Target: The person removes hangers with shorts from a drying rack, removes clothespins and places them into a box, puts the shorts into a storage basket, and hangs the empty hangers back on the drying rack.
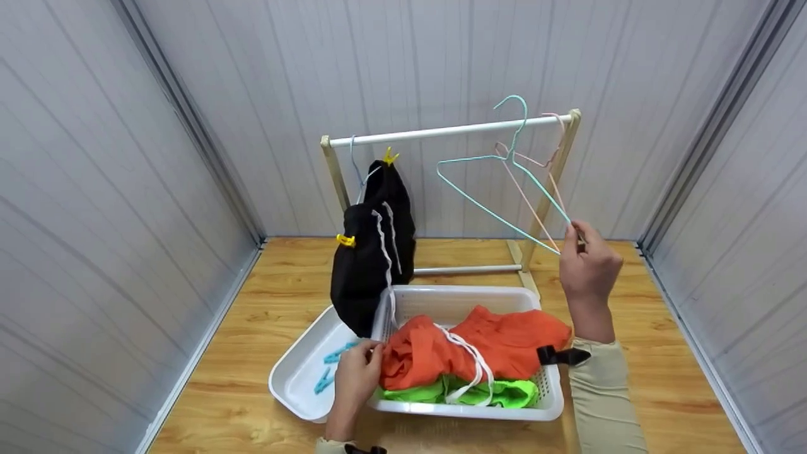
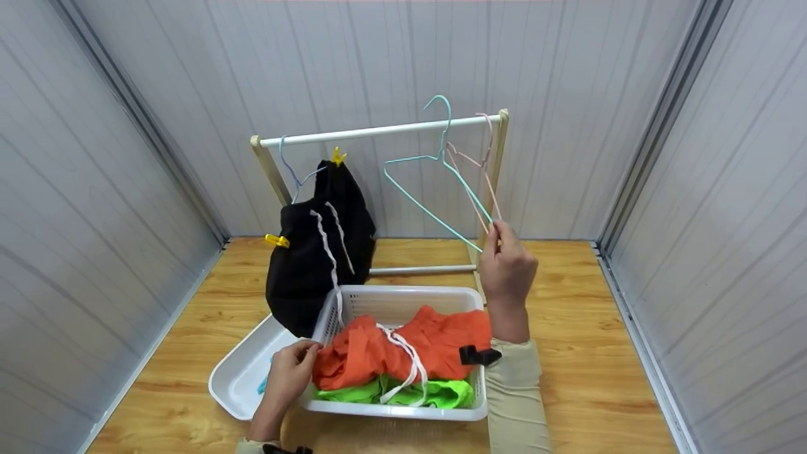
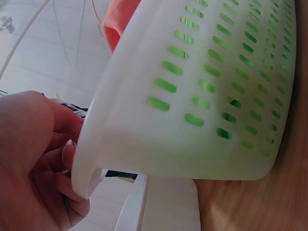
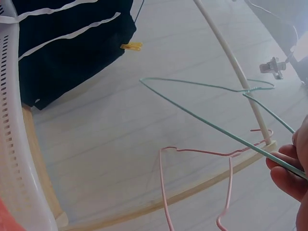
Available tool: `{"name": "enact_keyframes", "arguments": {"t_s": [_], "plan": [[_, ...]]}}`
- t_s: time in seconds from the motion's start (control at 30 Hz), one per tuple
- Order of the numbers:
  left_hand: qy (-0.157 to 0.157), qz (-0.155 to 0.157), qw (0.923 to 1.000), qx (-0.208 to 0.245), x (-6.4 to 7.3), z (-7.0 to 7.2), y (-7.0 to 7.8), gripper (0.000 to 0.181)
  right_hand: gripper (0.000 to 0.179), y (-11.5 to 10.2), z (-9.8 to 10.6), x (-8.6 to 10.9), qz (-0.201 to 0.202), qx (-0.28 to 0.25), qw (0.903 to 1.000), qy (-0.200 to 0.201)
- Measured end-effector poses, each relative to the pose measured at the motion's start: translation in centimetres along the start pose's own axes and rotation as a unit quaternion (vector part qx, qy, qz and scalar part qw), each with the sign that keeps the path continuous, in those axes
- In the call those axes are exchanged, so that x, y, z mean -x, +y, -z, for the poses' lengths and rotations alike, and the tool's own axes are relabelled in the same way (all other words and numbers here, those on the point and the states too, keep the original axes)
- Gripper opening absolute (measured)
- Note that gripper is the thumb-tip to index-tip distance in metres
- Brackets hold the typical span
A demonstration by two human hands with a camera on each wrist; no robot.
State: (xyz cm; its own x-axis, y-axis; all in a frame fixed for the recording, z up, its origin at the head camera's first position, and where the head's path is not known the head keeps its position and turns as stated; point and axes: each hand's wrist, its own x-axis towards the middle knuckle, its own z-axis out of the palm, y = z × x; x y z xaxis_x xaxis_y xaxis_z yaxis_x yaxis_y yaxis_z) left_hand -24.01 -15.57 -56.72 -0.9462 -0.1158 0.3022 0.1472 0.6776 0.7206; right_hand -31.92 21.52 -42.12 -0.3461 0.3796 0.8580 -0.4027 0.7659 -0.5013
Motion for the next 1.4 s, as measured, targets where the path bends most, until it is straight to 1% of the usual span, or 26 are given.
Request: {"name": "enact_keyframes", "arguments": {"t_s": [0.17, 0.27, 0.37, 0.5, 0.6, 0.67, 0.77, 0.9, 0.97, 1.03, 1.17, 1.3, 1.4], "plan": [[-0.009, 0.001, 0.9999, 0.008, -0.1, -0.3, 0.2, 0.011, 0.012, 0.7, -0.7, -0.2, 0.01, 0.0, 0.9999, -0.005], [-0.014, -0.001, 0.9999, 0.01, 0.0, -0.3, 0.1, 0.011, 0.011, 1.0, -1.0, 0.2, 0.018, 0.003, 0.9998, -0.006], [-0.014, -0.007, 0.9999, 0.005, 0.1, -0.3, 0.0, 0.011, 0.011, 1.3, -1.3, 1.0, 0.027, 0.009, 0.9994, -0.018], [-0.031, -0.012, 0.9993, -0.019, 0.2, -0.3, -0.1, 0.011, 0.011, 1.5, -1.5, 2.1, 0.028, 0.03, 0.9983, -0.041], [-0.045, -0.013, 0.9981, -0.04, 0.1, -0.4, 0.0, 0.012, 0.013, 1.5, -1.5, 2.7, 0.019, 0.051, 0.9971, -0.053], [-0.049, -0.01, 0.9976, -0.047, 0.0, -0.5, 0.0, 0.012, 0.016, 1.5, -1.4, 3.1, 0.012, 0.058, 0.9965, -0.059], [-0.052, -0.006, 0.9974, -0.049, 0.1, -0.6, 0.0, 0.013, 0.019, 1.4, -1.2, 3.9, 0.006, 0.053, 0.9973, -0.05], [-0.05, 0.0, 0.9977, -0.046, 0.4, -0.6, -0.2, 0.012, 0.019, 1.1, -0.5, 5.3, 0.004, 0.042, 0.999, -0.014], [-0.048, 0.007, 0.9978, -0.046, 0.5, -0.8, -0.2, 0.012, 0.018, 0.9, 0.0, 6.3, 0.009, 0.034, 0.9993, -0.006], [-0.046, 0.016, 0.9976, -0.049, 0.6, -0.9, -0.3, 0.011, 0.018, 0.6, 0.8, 7.4, 0.016, 0.026, 0.9993, -0.024], [-0.038, 0.018, 0.997, -0.064, 0.8, -1.1, -0.4, 0.009, 0.013, -0.1, 2.4, 10.2, 0.007, -0.007, 0.9956, -0.093], [-0.022, 0.006, 0.9968, -0.077, 0.8, -1.5, -0.2, 0.008, 0.015, -0.5, 3.7, 12.8, -0.018, -0.029, 0.9865, -0.16], [-0.007, -0.007, 0.997, -0.077, 0.7, -1.7, -0.1, 0.008, 0.016, -0.7, 4.2, 14.0, -0.034, -0.036, 0.9773, -0.206]]}}
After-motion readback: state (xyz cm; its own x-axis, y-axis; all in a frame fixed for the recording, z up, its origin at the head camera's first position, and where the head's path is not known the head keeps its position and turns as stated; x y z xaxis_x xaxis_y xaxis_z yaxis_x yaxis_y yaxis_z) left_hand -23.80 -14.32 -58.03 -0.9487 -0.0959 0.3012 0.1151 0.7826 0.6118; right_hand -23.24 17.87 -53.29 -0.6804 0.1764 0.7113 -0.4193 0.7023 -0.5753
